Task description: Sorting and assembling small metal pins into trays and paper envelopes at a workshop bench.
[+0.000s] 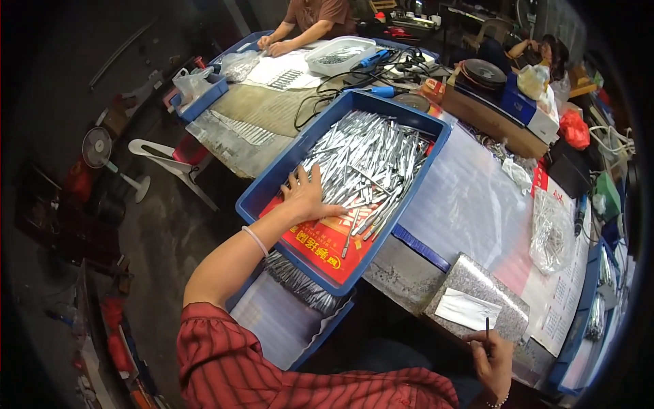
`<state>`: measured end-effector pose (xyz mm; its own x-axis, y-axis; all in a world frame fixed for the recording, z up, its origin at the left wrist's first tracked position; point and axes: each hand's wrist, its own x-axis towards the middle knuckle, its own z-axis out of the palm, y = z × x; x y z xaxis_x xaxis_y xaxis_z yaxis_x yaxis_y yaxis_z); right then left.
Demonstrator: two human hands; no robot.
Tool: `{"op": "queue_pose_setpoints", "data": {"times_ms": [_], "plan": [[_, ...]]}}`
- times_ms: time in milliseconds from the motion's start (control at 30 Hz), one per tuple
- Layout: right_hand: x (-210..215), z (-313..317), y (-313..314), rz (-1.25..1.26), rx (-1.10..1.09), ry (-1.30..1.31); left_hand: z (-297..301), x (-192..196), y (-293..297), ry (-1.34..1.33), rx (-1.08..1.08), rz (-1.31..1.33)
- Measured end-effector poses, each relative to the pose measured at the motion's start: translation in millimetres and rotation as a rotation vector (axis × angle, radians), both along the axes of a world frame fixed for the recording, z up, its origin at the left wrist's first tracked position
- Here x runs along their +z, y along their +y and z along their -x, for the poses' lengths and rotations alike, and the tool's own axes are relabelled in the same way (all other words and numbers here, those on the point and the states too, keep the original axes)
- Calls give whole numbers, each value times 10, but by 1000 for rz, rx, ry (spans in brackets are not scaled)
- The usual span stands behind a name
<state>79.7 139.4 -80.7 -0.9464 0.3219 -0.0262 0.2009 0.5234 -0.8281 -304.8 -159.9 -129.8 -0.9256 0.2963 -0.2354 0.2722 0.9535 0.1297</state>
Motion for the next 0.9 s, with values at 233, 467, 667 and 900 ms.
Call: {"op": "queue_pose_setpoints", "data": {"times_ms": [233,467,667,900], "plan": [[39,86,12,-27,68,21,148,-82,1,213,-10,-48],[76,-47,56,150,41,-83,131,-190,-17,366,-181,37],[-66,-227,88,228,1,-59,244,-42,-38,312,-294,106],[1,-271,85,169,48,-79,412,-66,110,174,-267,183]]}}
